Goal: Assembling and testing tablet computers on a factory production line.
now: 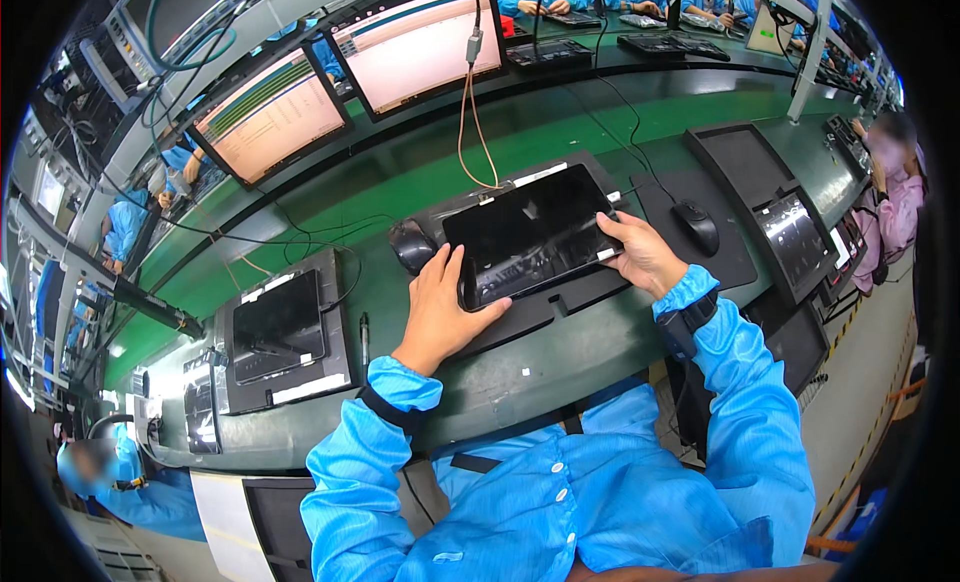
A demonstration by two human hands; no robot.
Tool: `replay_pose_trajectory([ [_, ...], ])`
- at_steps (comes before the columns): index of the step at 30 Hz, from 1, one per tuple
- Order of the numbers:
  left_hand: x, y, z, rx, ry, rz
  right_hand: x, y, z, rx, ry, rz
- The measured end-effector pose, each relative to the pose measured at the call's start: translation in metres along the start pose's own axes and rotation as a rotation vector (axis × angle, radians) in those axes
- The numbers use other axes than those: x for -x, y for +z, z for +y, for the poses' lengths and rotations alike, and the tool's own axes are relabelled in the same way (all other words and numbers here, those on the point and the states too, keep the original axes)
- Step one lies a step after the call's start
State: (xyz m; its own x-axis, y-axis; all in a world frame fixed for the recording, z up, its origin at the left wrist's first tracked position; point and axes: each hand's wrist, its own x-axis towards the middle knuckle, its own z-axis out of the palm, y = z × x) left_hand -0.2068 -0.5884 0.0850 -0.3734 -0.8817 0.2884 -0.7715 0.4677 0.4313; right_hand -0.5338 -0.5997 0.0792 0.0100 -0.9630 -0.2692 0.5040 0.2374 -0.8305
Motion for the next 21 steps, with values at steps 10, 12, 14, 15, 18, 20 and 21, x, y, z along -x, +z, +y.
replay_pose_trajectory([
  [10, 0.006, 0.006, 0.002, -0.096, 0.09, 0.053, 0.026, -0.023, -0.035, 1.548, -0.695, -0.179],
  [12, 0.008, 0.007, 0.0, -0.104, 0.106, 0.059, 0.025, -0.02, -0.03, 1.613, -0.7, -0.203],
  [14, 0.007, 0.006, 0.0, -0.113, 0.12, 0.067, 0.023, -0.021, -0.029, 1.634, -0.713, -0.189],
  [15, 0.006, 0.006, 0.0, -0.111, 0.114, 0.063, 0.022, -0.02, -0.029, 1.644, -0.71, -0.194],
  [18, 0.004, 0.005, -0.001, -0.104, 0.109, 0.061, 0.022, -0.017, -0.031, 1.652, -0.709, -0.201],
  [20, 0.004, 0.003, -0.002, -0.106, 0.103, 0.071, 0.023, -0.009, -0.036, 1.648, -0.719, -0.213],
  [21, 0.005, 0.002, -0.001, -0.105, 0.099, 0.072, 0.024, 0.0, -0.04, 1.741, -0.763, -0.204],
])
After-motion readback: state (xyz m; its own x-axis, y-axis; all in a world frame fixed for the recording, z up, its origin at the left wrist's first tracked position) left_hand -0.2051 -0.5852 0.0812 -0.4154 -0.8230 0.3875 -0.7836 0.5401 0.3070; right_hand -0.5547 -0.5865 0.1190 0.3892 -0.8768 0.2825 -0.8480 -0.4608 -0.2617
